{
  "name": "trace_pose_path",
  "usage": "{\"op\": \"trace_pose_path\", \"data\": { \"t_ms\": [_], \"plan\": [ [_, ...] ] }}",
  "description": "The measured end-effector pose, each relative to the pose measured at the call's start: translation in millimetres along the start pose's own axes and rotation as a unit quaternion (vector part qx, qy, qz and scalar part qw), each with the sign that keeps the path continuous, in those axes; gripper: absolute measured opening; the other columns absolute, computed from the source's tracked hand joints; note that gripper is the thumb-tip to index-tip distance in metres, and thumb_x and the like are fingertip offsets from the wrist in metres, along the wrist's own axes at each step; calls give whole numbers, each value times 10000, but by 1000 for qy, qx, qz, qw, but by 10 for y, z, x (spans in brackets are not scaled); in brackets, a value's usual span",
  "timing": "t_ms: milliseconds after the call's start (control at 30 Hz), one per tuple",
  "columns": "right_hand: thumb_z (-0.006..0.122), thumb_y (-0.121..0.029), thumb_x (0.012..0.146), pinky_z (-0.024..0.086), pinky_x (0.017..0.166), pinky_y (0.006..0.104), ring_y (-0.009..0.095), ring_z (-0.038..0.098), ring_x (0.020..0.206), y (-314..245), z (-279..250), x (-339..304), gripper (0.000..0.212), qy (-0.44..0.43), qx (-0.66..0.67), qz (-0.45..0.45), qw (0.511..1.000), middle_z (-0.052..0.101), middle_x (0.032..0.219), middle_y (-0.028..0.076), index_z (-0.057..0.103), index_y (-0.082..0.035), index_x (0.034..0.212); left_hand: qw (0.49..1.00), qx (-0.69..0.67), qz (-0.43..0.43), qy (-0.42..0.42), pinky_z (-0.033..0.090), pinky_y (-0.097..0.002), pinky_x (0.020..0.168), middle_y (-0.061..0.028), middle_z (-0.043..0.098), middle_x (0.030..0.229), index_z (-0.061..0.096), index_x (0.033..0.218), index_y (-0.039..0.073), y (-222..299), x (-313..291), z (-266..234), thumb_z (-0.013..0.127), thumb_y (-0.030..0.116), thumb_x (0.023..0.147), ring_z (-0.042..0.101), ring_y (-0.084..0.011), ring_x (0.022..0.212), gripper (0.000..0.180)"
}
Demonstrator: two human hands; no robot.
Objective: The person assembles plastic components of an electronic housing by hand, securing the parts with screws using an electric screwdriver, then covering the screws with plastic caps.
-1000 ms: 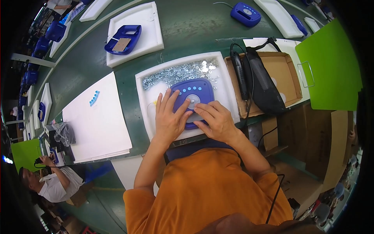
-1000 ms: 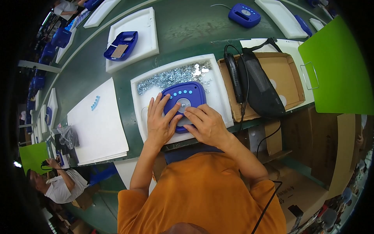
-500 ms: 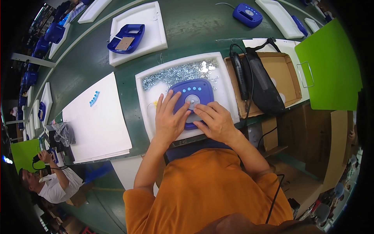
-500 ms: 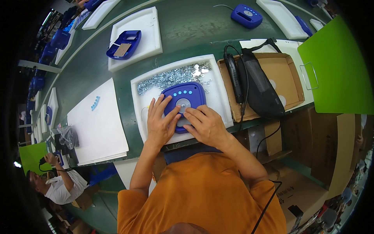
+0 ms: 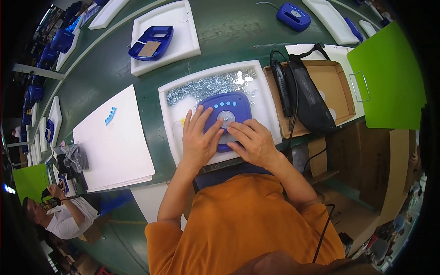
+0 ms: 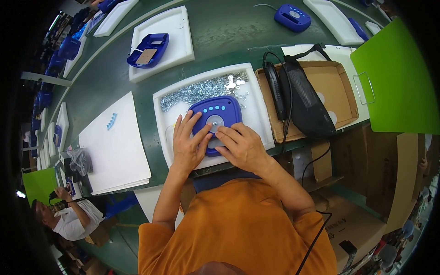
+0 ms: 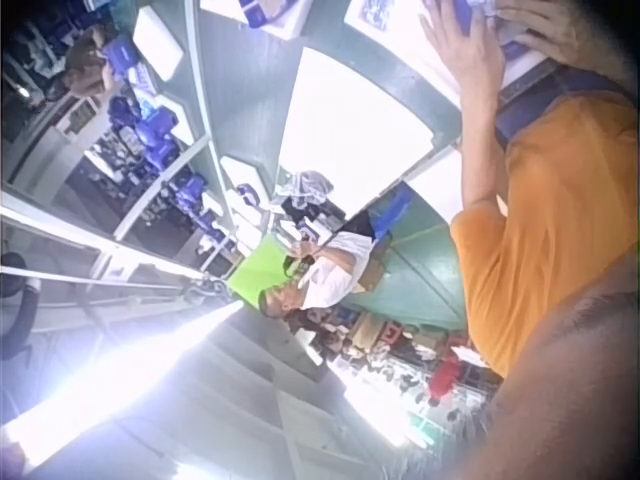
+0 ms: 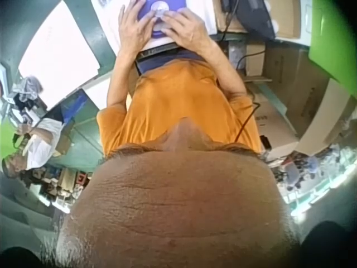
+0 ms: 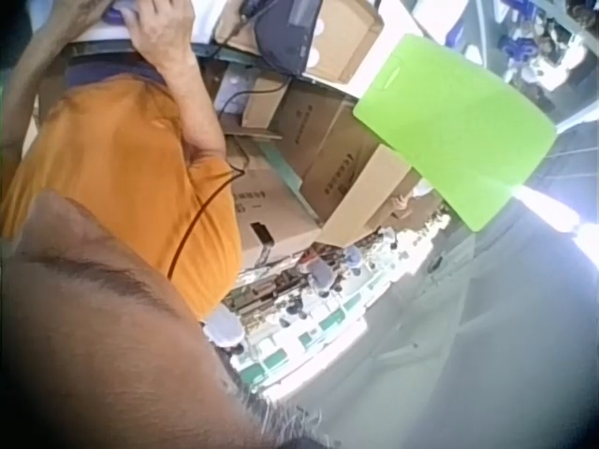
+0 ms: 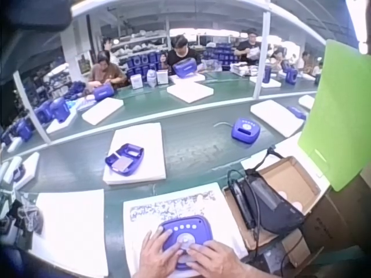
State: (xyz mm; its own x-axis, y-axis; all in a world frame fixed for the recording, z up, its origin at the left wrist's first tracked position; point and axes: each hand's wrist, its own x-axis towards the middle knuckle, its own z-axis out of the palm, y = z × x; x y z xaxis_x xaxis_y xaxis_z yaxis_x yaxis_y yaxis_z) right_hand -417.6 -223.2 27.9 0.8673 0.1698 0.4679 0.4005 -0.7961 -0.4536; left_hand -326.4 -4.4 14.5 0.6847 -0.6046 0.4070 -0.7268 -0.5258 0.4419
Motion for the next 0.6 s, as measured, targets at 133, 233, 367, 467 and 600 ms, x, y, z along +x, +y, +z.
{"op": "trace_pose_path", "data": {
  "t_ms": [133,233,367,467,600],
  "plan": [
    [905,-210,905,626,900,401,310,699,1054,-2,-3,1,411,-1,5,2,1000,785,1334,91,802,-31,1260,1000,-5,9,4,382,-630,1310,-155,713,1508,867,1280,166,-5,-20,11,849,165,977,598,-419,1507,303],
    [906,-208,903,625,897,401,310,698,1051,-2,-5,3,411,0,6,3,1000,783,1338,90,801,-31,1260,1000,-3,12,1,388,-628,1307,-150,720,1492,868,1272,166,8,-6,1,849,152,971,602,-415,1503,302],
    [907,-209,902,623,892,401,310,692,1042,4,-2,0,412,4,6,3,1000,782,1342,89,802,-34,1260,1000,-2,14,4,388,-628,1307,-148,723,1481,869,1266,166,5,-5,17,850,148,968,605,-414,1501,299],
    [912,-200,897,624,896,404,320,698,1049,5,-23,11,419,2,12,5,1000,782,1341,98,801,-31,1264,1000,0,17,7,386,-631,1308,-148,724,1479,870,1261,165,3,14,18,850,146,966,601,-416,1504,296],
    [898,-180,915,626,962,431,349,743,1124,101,-169,75,385,18,105,52,993,781,1335,148,804,-26,1254,1000,4,26,16,399,-635,1290,-152,721,1462,860,1238,155,-4,36,14,861,148,950,602,-430,1492,288]
  ]
}}
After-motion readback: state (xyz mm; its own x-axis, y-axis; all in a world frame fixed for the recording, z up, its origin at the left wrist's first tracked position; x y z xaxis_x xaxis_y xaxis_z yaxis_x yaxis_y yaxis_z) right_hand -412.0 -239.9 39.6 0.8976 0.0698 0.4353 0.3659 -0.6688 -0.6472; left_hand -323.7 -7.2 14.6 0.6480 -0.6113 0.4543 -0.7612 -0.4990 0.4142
